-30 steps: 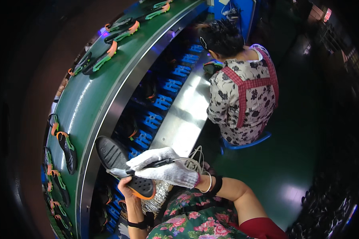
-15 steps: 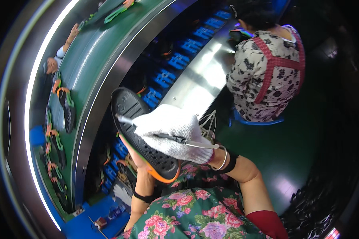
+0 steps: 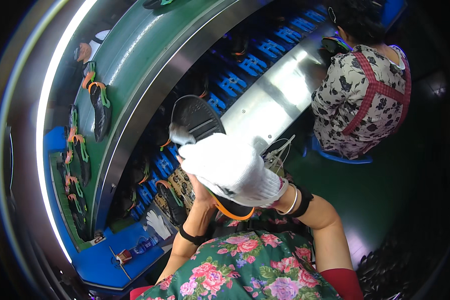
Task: Applying adhesive to the edges and surface of shoe soles using a brush.
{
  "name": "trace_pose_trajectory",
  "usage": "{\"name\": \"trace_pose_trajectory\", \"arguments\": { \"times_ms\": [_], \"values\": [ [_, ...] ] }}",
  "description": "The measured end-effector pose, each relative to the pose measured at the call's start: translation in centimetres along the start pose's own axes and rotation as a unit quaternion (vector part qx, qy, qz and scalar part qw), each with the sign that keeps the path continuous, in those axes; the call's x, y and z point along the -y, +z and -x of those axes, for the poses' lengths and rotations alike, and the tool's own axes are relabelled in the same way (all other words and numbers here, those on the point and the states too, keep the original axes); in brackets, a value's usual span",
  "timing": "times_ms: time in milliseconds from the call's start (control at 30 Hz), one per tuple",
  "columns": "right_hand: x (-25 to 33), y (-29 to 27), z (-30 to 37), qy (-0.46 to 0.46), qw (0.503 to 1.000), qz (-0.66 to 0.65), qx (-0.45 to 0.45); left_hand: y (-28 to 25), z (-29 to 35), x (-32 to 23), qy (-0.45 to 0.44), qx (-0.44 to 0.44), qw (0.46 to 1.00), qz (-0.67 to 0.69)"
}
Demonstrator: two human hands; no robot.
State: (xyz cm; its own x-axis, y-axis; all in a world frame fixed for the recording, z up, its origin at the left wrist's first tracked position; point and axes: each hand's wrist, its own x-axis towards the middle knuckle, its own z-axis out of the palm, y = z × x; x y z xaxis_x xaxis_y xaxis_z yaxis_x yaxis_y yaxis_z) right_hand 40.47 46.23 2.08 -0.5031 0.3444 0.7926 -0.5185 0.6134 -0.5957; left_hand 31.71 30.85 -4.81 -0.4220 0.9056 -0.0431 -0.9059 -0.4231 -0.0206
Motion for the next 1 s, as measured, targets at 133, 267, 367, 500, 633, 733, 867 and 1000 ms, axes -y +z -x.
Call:
{"name": "trace_pose_trajectory", "arguments": {
  "times_ms": [133,267,367,500,633,733,867,1000],
  "values": [
    [-0.6,-1.6,-0.2,0.122,0.990,-0.051,-0.040,-0.4,-0.3,-0.9,0.051,-0.034,0.946,-0.318],
    [-0.5,0.1,-0.1,0.089,0.990,-0.094,-0.050,-1.6,-0.2,-2.1,0.015,-0.005,0.987,-0.161],
    [-0.3,-0.6,-0.3,0.024,0.998,-0.046,0.032,-3.1,0.6,-2.6,0.146,-0.269,0.765,-0.567],
    [-1.8,-2.0,-0.2,0.054,0.997,-0.051,0.002,-1.4,0.0,-2.1,0.138,-0.249,0.867,-0.410],
    [-0.7,0.8,1.3,0.090,0.991,-0.100,0.013,-1.9,-0.1,-2.5,0.109,-0.221,0.878,-0.411],
    [-0.6,-0.3,0.5,0.061,0.990,-0.130,0.004,-2.7,0.3,-3.1,0.097,-0.205,0.884,-0.408],
    [-1.0,-0.7,0.6,0.055,0.998,-0.028,-0.014,-3.1,0.4,-4.2,0.076,-0.182,0.897,-0.395],
    [-0.9,0.7,1.8,0.053,0.994,-0.083,0.051,-4.7,0.6,-4.7,0.046,-0.171,0.915,-0.363]
  ]
}}
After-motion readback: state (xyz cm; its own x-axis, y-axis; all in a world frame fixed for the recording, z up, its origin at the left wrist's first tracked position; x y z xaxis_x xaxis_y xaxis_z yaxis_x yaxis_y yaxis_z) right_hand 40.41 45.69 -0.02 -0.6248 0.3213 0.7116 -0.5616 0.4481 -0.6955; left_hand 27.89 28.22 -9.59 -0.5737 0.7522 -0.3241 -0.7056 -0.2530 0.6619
